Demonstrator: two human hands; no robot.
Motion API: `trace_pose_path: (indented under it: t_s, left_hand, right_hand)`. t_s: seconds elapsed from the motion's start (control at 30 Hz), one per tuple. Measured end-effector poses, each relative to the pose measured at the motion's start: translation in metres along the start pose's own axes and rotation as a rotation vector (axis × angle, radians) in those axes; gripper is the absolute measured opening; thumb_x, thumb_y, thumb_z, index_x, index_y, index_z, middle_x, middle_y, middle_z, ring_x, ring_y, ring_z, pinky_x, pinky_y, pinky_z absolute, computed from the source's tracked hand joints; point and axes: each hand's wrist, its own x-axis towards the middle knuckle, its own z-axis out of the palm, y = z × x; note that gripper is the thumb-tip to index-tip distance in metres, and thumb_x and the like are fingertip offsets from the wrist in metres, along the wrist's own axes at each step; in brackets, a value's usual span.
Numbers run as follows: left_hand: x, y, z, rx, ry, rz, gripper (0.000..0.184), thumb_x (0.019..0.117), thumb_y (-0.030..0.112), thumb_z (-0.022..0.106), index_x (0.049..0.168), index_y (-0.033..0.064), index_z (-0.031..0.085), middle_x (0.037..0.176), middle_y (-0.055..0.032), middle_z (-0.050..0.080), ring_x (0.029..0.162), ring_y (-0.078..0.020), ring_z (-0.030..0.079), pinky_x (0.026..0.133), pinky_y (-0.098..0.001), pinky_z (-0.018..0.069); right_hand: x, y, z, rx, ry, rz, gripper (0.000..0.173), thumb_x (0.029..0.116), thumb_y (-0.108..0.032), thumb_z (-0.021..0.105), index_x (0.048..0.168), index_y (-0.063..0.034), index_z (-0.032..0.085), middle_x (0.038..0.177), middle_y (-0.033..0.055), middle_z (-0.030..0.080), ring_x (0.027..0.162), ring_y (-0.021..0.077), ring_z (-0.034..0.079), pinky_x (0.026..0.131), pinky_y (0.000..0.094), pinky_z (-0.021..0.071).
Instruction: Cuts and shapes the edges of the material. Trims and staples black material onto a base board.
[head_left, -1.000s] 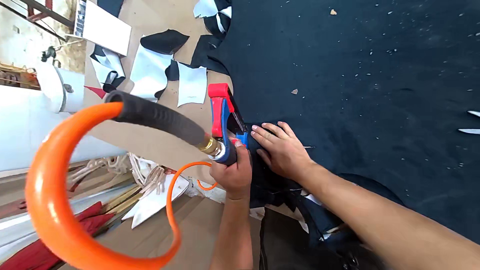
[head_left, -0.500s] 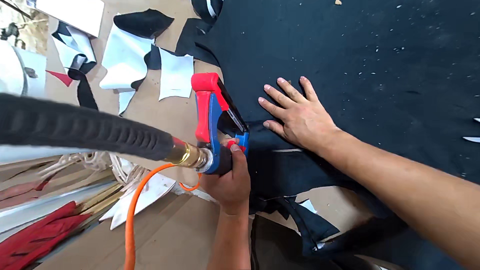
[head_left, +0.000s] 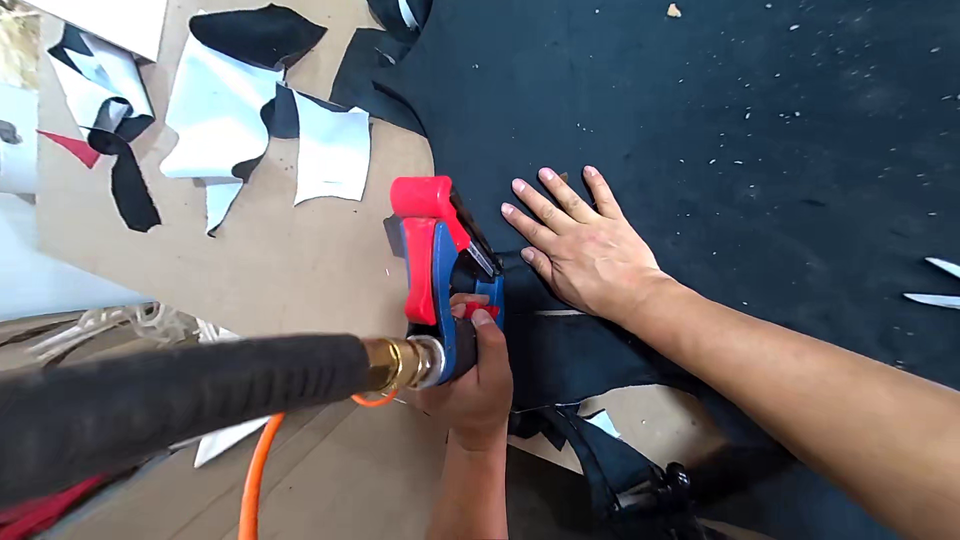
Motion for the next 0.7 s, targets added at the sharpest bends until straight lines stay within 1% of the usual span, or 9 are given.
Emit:
trace_pose_path:
  t_s: [0.07,0.13,0.27,0.37,0.47,0.57,0.6,0.67,0.7]
  left_hand:
    - [-0.002,0.002,-0.001,-0.02,0.011,-0.011,0.02,0.0925,0.014,0.07,0.105,0.0006,0.063,0.094,-0.0068,0.076,0.088,-0.0228,0.076,0.08,-0.0425,0.0669]
    - [-0.006,0.003,0.002,-0.08,0.022,-0.037,0.02,0.0919,0.014,0.071,0.104,0.0006,0.066,0.096,-0.0097,0.077,0.092,-0.0269,0.077,0.083,-0.0456,0.0666]
    - [-0.017,0.003,0.007,-0.128,0.03,-0.047,0.018,0.0919,0.014,0.071,0.105,0.0033,0.065,0.099,-0.0095,0.077,0.097,-0.0279,0.076,0.086,-0.0461,0.0658]
    - [-0.02,0.002,0.011,-0.16,0.07,-0.057,0.017,0.093,0.012,0.069,0.105,0.0017,0.065,0.098,-0.012,0.077,0.096,-0.0311,0.076,0.086,-0.0487,0.0657]
    - [-0.024,0.001,0.016,-0.209,0.1,-0.059,0.016,0.0915,0.011,0.069,0.105,0.0024,0.064,0.095,-0.0094,0.076,0.092,-0.0281,0.076,0.084,-0.0466,0.0654]
    - [-0.026,-0.003,0.014,-0.235,0.111,-0.05,0.017,0.0924,0.012,0.07,0.105,0.0022,0.064,0.096,-0.0107,0.075,0.093,-0.0301,0.076,0.084,-0.0484,0.0656]
    - [-0.028,-0.003,0.012,-0.236,0.1,-0.057,0.019,0.0935,0.013,0.07,0.106,0.0016,0.063,0.098,-0.0123,0.075,0.095,-0.0323,0.075,0.086,-0.05,0.0653]
    - [-0.031,-0.001,0.009,-0.224,0.08,-0.066,0.021,0.095,0.016,0.07,0.107,0.0006,0.063,0.101,-0.0137,0.076,0.099,-0.0338,0.075,0.089,-0.0508,0.0649]
    - [-0.032,-0.001,0.011,-0.233,0.078,-0.065,0.021,0.095,0.016,0.07,0.107,0.0005,0.063,0.101,-0.0133,0.076,0.1,-0.0331,0.075,0.089,-0.0502,0.0646]
  right_hand:
    - [0.0,-0.002,0.0,0.001,0.001,-0.002,0.057,0.1096,-0.045,0.019,0.163,-0.0293,0.033,0.173,-0.0031,0.02,0.16,0.0279,0.012,0.125,0.0654,0.0047]
    - [0.001,-0.002,-0.001,-0.002,-0.012,0.0,0.056,0.1098,-0.044,0.021,0.163,-0.0292,0.032,0.173,-0.0036,0.019,0.16,0.0271,0.011,0.126,0.0642,0.0047]
    - [0.0,-0.001,-0.004,0.002,-0.052,-0.002,0.056,0.11,-0.041,0.022,0.164,-0.028,0.03,0.173,-0.0039,0.017,0.161,0.0261,0.01,0.126,0.0631,0.0047]
    - [0.002,-0.002,-0.004,0.001,-0.048,-0.001,0.056,0.1096,-0.04,0.022,0.164,-0.028,0.029,0.173,-0.0036,0.017,0.161,0.0263,0.01,0.126,0.0628,0.0045]
    - [0.002,-0.002,-0.004,-0.01,-0.053,0.005,0.056,0.1099,-0.04,0.022,0.164,-0.0283,0.029,0.173,-0.0038,0.017,0.161,0.0262,0.01,0.126,0.0625,0.0051]
    - [0.003,0.0,-0.005,-0.013,-0.07,-0.022,0.057,0.1099,-0.04,0.021,0.165,-0.0278,0.027,0.174,-0.0036,0.016,0.161,0.0252,0.009,0.127,0.0604,0.005]
    - [0.0,0.005,-0.006,0.006,-0.06,-0.048,0.056,0.1101,-0.039,0.022,0.165,-0.0266,0.028,0.173,-0.0032,0.017,0.16,0.0243,0.011,0.128,0.0587,0.0059]
    - [-0.013,0.019,-0.01,0.053,-0.009,-0.086,0.054,0.1102,-0.037,0.027,0.162,-0.0254,0.035,0.171,-0.0036,0.024,0.16,0.0224,0.016,0.129,0.0567,0.0085]
    - [-0.021,0.027,-0.012,0.052,0.025,-0.071,0.053,0.11,-0.037,0.028,0.161,-0.027,0.038,0.171,-0.0041,0.026,0.159,0.0233,0.017,0.128,0.0597,0.0083]
